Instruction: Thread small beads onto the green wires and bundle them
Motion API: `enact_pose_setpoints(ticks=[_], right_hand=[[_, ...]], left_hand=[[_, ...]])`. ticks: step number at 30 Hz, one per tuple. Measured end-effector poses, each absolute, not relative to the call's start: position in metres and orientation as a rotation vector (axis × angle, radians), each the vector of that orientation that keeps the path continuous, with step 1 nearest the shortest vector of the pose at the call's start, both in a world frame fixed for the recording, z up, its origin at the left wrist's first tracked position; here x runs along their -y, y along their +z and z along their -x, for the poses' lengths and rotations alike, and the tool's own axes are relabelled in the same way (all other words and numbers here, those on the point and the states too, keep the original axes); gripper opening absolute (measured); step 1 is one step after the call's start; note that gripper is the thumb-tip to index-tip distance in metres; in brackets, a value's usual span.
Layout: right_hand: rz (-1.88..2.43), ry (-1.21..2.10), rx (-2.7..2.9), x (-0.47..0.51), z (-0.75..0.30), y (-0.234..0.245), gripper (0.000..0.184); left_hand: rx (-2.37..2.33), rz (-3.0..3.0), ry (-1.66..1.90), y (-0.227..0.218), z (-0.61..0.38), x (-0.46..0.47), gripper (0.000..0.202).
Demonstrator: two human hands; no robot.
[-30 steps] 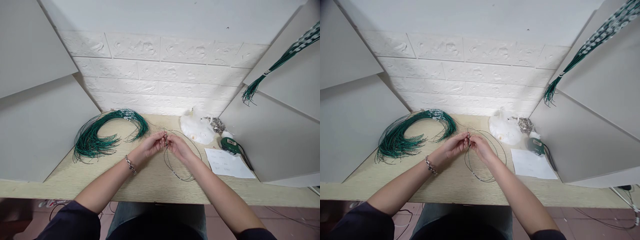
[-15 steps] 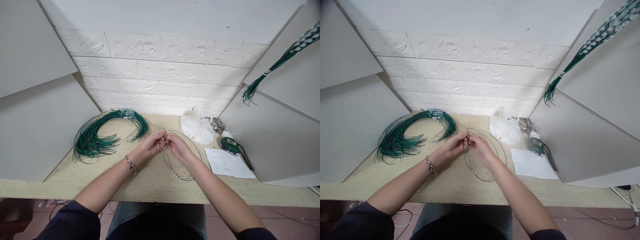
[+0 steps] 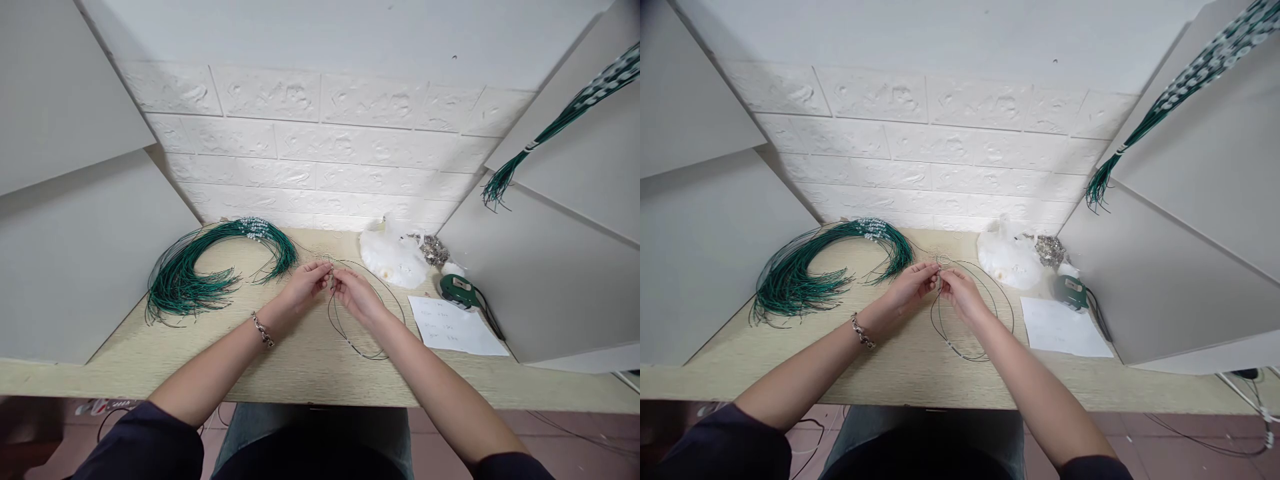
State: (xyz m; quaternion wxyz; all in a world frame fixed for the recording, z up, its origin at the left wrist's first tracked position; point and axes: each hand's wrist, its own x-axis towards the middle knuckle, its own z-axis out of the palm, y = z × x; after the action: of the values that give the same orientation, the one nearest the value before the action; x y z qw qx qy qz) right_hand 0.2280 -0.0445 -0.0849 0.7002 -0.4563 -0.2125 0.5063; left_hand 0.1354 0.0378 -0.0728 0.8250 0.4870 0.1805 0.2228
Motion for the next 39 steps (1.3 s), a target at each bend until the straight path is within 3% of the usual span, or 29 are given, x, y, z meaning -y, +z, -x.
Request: enact_pose_setpoints(ticks=[13,20,39], right_hand=[[1.076,1.013,0.48,0.043,-0.228,-0.086,0.015],[1.327,0.678,0.794,0.044,-0.232,-0.086,0.018],[1.463,0.534,0.804,0.051,-0.23,-0.071,0.016]], left_hand=[[-0.457,-1.244,0.547,-0.071,-0.135,-0.036,0.027],[-0.6,-1.365,0.613,-0.069,-0.134,-0.036,0.023],[-0.499,-1.342,0.539,-0.074,-0.135,-0.045,0.024]])
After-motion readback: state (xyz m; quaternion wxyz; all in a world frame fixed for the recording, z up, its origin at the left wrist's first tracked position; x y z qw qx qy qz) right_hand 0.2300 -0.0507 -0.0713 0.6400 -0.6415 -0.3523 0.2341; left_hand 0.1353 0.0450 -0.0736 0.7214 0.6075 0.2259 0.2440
